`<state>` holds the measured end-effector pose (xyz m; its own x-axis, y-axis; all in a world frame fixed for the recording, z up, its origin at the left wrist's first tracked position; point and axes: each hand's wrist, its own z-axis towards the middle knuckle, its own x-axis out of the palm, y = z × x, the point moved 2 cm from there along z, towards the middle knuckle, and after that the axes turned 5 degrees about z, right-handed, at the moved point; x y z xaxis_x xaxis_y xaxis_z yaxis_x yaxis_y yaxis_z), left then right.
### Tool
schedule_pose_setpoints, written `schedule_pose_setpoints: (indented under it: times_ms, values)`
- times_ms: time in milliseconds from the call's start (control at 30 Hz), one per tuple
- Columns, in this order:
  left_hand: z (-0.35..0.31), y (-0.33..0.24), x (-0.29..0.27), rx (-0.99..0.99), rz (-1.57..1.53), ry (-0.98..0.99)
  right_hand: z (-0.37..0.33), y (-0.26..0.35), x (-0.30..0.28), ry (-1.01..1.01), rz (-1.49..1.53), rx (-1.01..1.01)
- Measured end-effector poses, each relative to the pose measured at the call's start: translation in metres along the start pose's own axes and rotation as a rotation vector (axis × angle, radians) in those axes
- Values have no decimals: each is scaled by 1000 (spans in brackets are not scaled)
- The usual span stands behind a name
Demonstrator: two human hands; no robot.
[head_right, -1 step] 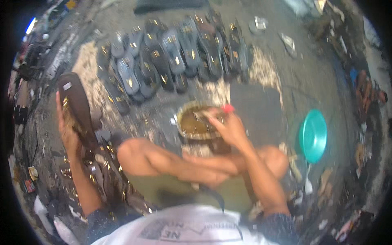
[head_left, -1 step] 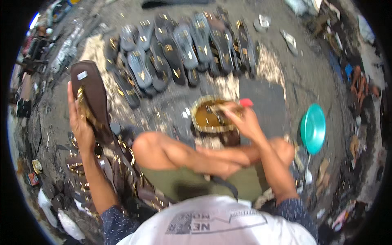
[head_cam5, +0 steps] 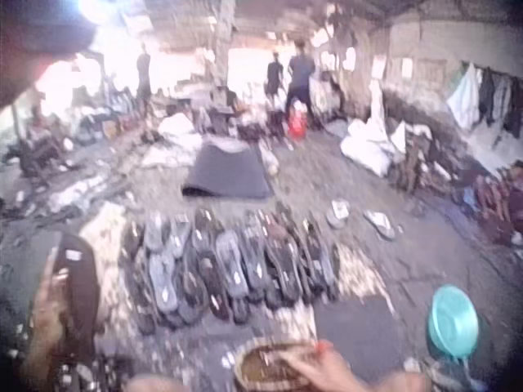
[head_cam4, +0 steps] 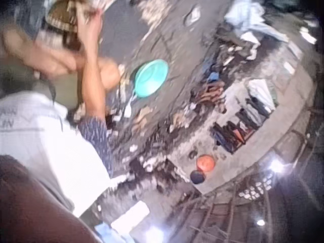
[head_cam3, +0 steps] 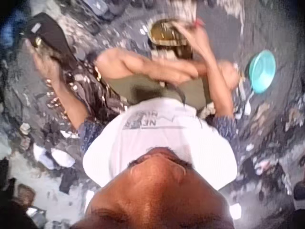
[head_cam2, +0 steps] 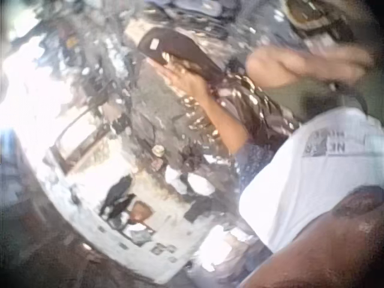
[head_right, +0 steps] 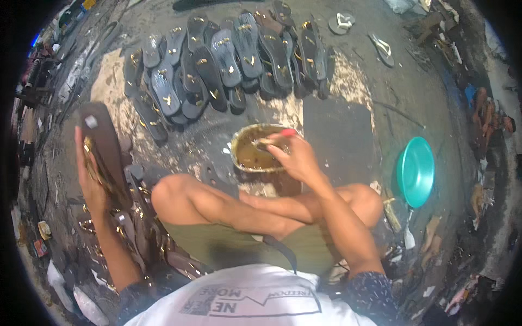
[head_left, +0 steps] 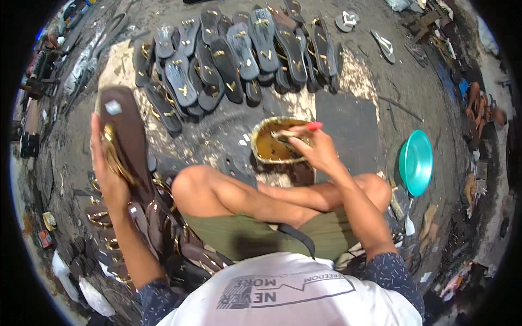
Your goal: The person sits on the ground and repeatedly picks up black sandals, applies a brownish substance to the straps using a brush, and places them back in a pile. The process is repeated for multiple sandals throughout the clip.
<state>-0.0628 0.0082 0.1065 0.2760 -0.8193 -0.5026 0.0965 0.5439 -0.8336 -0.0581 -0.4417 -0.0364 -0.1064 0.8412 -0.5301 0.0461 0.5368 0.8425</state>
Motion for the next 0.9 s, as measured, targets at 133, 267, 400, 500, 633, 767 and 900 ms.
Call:
schedule_pose_setpoints:
  times_ms: [133, 267, 400, 500, 633, 767, 900]
  values:
    - [-105, -30, 16, -154, 379, 155, 19, -11, 33, 122, -361, -111]
    - [-166, 14, 17, -243, -43, -298, 16, 20, 0, -112, 456, -99]
    - [-197, 3, 34, 84, 56, -128, -9, 19, -79, -5, -176, -197]
    - [-200, -7, 38, 0, 230, -151, -27, 8, -136, -4, -700, -72]
    - [-181, -24, 42, -173, 227, -84, -31, 42, -164, -476, 407, -181]
    - [-161, -33, 33, -95, 268, 32, -32, 45, -164, -640, 929, -118]
    - [-123, -70, 60, -339, -639, -61, -21, 84, -103, -583, 1261, -211]
